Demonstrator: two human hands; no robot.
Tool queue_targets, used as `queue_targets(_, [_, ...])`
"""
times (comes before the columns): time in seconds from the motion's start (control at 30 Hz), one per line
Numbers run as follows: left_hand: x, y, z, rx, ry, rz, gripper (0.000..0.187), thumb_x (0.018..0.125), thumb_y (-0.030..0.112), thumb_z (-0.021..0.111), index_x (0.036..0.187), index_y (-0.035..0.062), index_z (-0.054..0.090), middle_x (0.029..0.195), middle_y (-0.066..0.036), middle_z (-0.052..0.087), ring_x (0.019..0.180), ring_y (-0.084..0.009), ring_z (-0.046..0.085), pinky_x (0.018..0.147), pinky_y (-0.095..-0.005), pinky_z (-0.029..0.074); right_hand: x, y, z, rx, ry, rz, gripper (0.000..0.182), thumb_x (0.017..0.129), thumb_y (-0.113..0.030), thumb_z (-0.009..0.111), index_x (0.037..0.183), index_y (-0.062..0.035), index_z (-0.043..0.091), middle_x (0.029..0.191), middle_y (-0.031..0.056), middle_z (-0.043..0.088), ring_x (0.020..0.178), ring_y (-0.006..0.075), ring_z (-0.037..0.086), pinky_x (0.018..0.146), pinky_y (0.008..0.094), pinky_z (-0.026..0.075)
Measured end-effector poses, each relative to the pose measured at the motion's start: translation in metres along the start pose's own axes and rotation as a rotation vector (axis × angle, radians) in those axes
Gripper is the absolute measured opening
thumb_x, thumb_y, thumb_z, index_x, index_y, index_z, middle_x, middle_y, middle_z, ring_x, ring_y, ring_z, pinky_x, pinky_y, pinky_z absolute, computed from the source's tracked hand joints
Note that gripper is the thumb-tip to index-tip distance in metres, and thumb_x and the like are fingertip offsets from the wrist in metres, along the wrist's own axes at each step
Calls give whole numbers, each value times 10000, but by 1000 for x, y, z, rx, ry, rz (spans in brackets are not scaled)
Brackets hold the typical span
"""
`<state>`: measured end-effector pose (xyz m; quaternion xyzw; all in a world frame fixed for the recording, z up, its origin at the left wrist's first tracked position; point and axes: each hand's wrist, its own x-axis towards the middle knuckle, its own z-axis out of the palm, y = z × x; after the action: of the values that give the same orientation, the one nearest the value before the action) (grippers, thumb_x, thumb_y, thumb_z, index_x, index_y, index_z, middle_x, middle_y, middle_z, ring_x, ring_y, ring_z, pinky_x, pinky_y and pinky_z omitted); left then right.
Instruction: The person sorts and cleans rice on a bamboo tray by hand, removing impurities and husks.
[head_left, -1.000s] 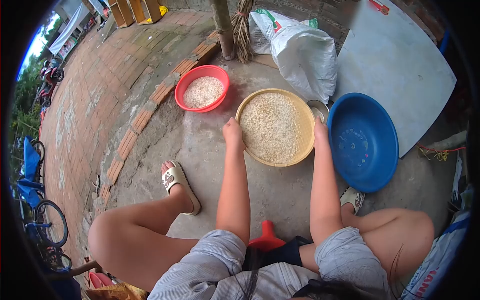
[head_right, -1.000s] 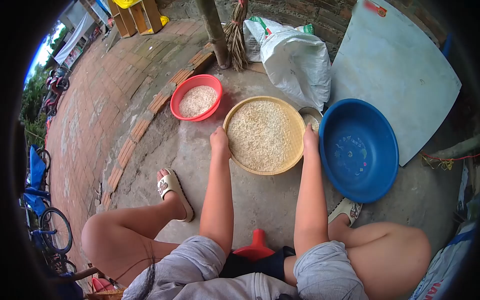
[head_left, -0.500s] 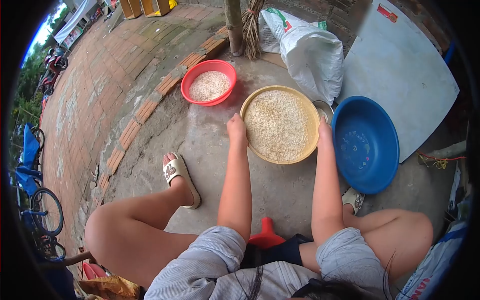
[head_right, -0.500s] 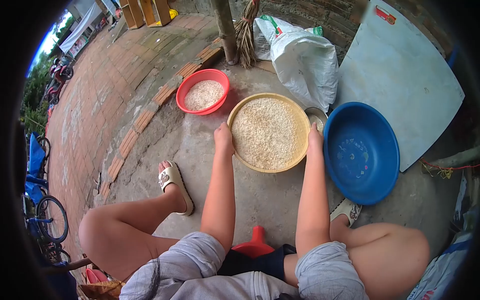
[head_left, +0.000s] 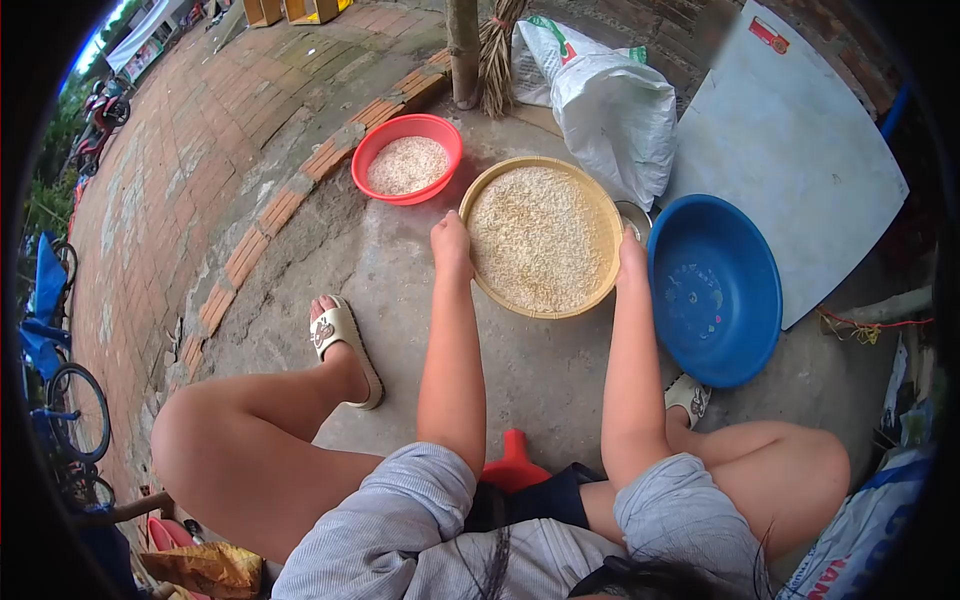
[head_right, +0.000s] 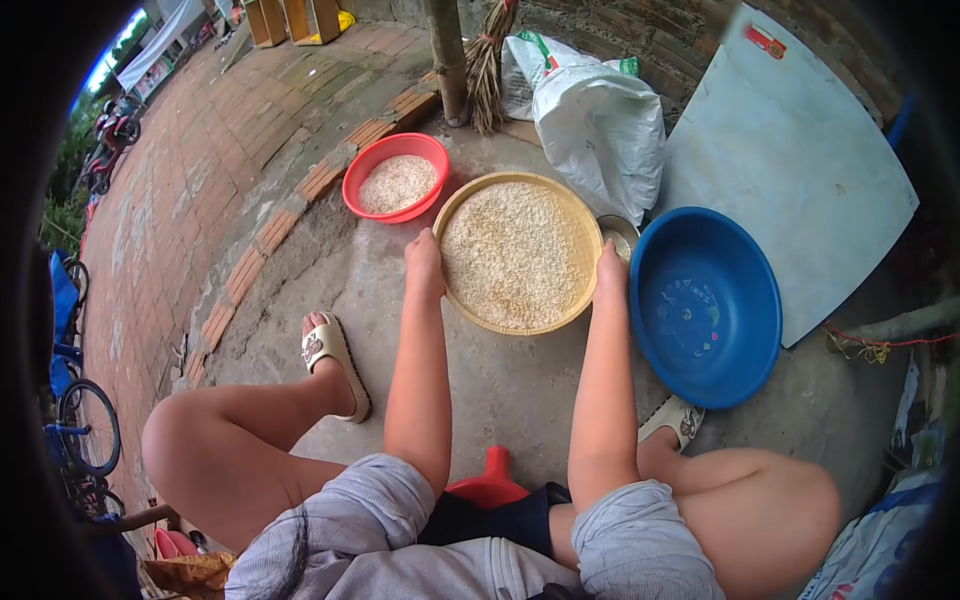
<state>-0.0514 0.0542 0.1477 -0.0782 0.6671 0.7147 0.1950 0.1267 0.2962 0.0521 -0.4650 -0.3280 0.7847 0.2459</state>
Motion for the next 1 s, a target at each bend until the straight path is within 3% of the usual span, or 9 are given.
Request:
queue_targets(0.17, [32,5,-70,-33,-15,-71,381,861,203,388,930,-93,618,863,-193,649,713,-263,644,653,-374,504,-68,21,94,-191,132,-261,454,952,-321,443,1101,99,529,998,161,611,879,224,610,776,365,485])
queue_targets(0.27, [34,-3,-58,-3,13,-107,380,852,196,392,919,-104,614,870,-191,639,730,-252,628,663,-387,489,-65,6,79,-81,71,-164,446,957,-319,438,1126,83,530,1065,178,610,953,243,616,808,378,493])
queue_targets(0.37, [2,1,-1,-33,-22,-50,390,878,207,421,978,-131,586,909,-189,631,797,-236,615,701,-390,480,-8,-11,7,-33,27,15,440,965,-320,419,1136,66,544,1078,186,622,934,268,644,793,390,524])
queue_targets(0.47, [2,-2,13,-41,-125,-17,422,918,268,423,976,-118,582,908,-164,629,812,-232,609,750,-365,471,-48,-32,16,-132,164,-116,444,966,-322,411,1130,66,552,1025,182,641,852,268,663,746,390,544])
queue_targets(0.57, [30,3,-30,-86,-88,-16,392,937,247,422,950,-107,590,864,-169,644,726,-228,627,672,-352,494,-13,14,40,-78,156,-148,469,954,-331,437,1123,95,534,1012,175,627,860,264,643,754,382,524])
queue_targets(0.63, [59,-8,-73,-40,-34,-77,382,919,221,428,978,-123,584,873,-204,647,724,-276,656,639,-395,516,-83,12,96,-71,141,-132,453,955,-303,438,1110,114,521,1073,177,595,933,232,609,798,353,485])
queue_targets(0.7, [68,-22,-92,-105,-44,-139,394,908,219,427,984,-136,580,891,-218,644,732,-289,661,642,-398,521,-85,20,102,-88,22,-160,452,964,-294,425,1095,125,534,1045,180,606,928,213,589,816,320,458])
queue_targets(0.9, [17,-38,-8,36,-12,-45,417,913,256,419,971,-122,584,920,-177,623,811,-237,588,733,-370,462,-29,0,10,-185,154,-202,418,963,-300,427,1060,79,574,964,175,652,814,266,665,702,365,535])
queue_targets(1.0, [22,-45,-7,-34,-43,-70,397,915,244,422,959,-115,585,891,-161,628,787,-224,595,716,-348,466,-30,3,8,-182,187,-221,417,961,-284,419,1068,92,564,982,181,641,844,259,650,736,360,517])
